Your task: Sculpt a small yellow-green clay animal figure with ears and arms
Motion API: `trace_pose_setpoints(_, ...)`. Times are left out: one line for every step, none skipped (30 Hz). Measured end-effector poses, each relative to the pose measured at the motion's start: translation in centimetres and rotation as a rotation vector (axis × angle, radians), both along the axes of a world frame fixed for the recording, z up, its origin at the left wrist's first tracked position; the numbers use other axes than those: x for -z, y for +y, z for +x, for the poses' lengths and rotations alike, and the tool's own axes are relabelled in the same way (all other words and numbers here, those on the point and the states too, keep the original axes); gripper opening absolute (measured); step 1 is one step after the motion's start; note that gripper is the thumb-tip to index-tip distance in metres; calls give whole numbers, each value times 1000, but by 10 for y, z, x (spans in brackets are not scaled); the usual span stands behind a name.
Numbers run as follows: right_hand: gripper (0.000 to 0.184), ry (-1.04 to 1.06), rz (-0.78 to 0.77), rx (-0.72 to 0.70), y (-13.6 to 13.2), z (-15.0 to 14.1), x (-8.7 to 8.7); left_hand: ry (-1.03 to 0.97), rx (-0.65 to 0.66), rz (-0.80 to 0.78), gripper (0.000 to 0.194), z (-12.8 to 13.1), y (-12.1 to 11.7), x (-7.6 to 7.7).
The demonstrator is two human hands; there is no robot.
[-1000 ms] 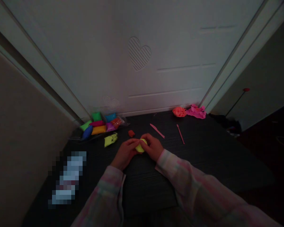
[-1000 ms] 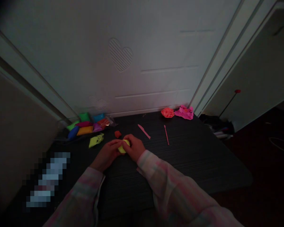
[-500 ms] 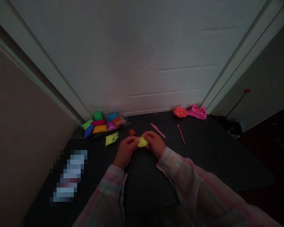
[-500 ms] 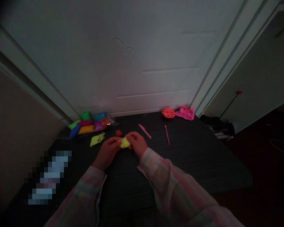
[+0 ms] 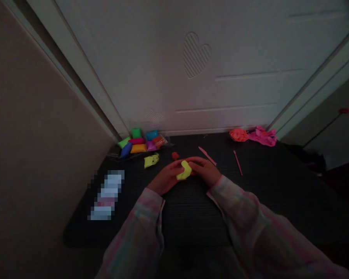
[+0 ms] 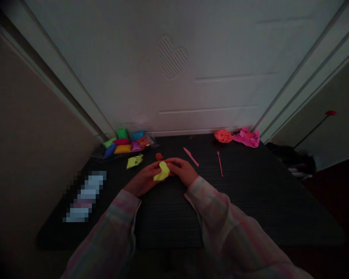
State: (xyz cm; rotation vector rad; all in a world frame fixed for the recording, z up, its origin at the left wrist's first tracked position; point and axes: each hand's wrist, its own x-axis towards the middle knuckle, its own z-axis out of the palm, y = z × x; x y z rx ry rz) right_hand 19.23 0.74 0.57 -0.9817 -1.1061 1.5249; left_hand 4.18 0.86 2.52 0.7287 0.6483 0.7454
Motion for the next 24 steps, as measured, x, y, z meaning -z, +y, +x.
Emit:
trace_pose_setpoints(21, -75, 45, -1, 0, 1, 0, -3, 14, 6, 38, 0, 0, 0)
trace_pose_setpoints(19, -150, 100, 9, 0, 3, 0, -1, 21, 13, 36, 0, 0, 1)
trace_pose_setpoints(18, -224, 161, 28, 0, 4, 0, 5, 24, 20, 34, 0, 0, 1)
trace_pose_setpoints(17, -291, 225, 48, 0, 4, 0, 14, 24, 26, 32, 1, 0, 2)
trace_pose_setpoints(17, -349, 288, 65, 0, 5, 0, 25, 21, 30, 31, 1, 1, 3)
trace_pose_setpoints(17, -397, 342, 73, -1, 6, 0, 36, 17, 31, 29, 1, 1, 3)
trace_pose_setpoints(18, -432, 388, 73, -1, 6, 0, 49, 12, 31, 29, 0, 1, 4)
trace_pose_setpoints(19, -459, 425, 65, -2, 7, -1, 63, 6, 30, 28, 0, 1, 4)
trace_pose_setpoints(22, -484, 459, 54, -4, 8, -2, 80, -3, 31, 28, 0, 2, 5)
trace_pose_setpoints(25, -511, 492, 37, -5, 8, -4, 102, -12, 32, 28, -1, 2, 5)
trace_pose_setpoints(30, -539, 527, 11, -7, 9, -5, 122, -13, 35, 27, -1, 2, 5)
trace_pose_setpoints(36, -568, 568, -22, -8, 9, -7, 137, -6, 43, 26, -1, 1, 6)
trace_pose_setpoints(42, -595, 617, -63, -10, 8, -8, 146, 7, 57, 25, -2, 1, 6)
trace_pose_setpoints(48, -620, 667, -109, -11, 8, -9, 151, 25, 78, 24, -2, 2, 7)
trace_pose_setpoints(52, -641, 717, -156, -12, 7, -9, 154, 43, 104, 24, -3, 2, 7)
trace_pose_setpoints(54, -659, 759, -196, -13, 6, -9, 157, 60, 135, 26, -3, 2, 7)
trace_pose_setpoints(53, -678, 787, -223, -13, 6, -8, 163, 75, 164, 28, -3, 2, 8)
trace_pose_setpoints(50, -699, 800, -242, -13, 5, -7, 172, 92, 187, 32, -3, 2, 8)
trace_pose_setpoints(46, -722, 803, -252, -12, 4, -6, 182, 108, 204, 35, -3, 3, 8)
trace_pose_setpoints(42, -748, 801, -249, -12, 4, -5, 190, 120, 214, 36, -3, 3, 8)
trace_pose_setpoints(38, -777, 797, -237, -11, 4, -4, 200, 128, 216, 36, -3, 3, 8)
trace_pose_setpoints(34, -805, 791, -221, -11, 4, -4, 213, 130, 213, 34, -3, 3, 8)
trace_pose_setpoints(30, -828, 788, -204, -11, 4, -4, 229, 127, 208, 31, -4, 3, 9)
trace_pose_setpoints(26, -846, 788, -186, -11, 4, -4, 247, 122, 206, 29, -4, 3, 9)
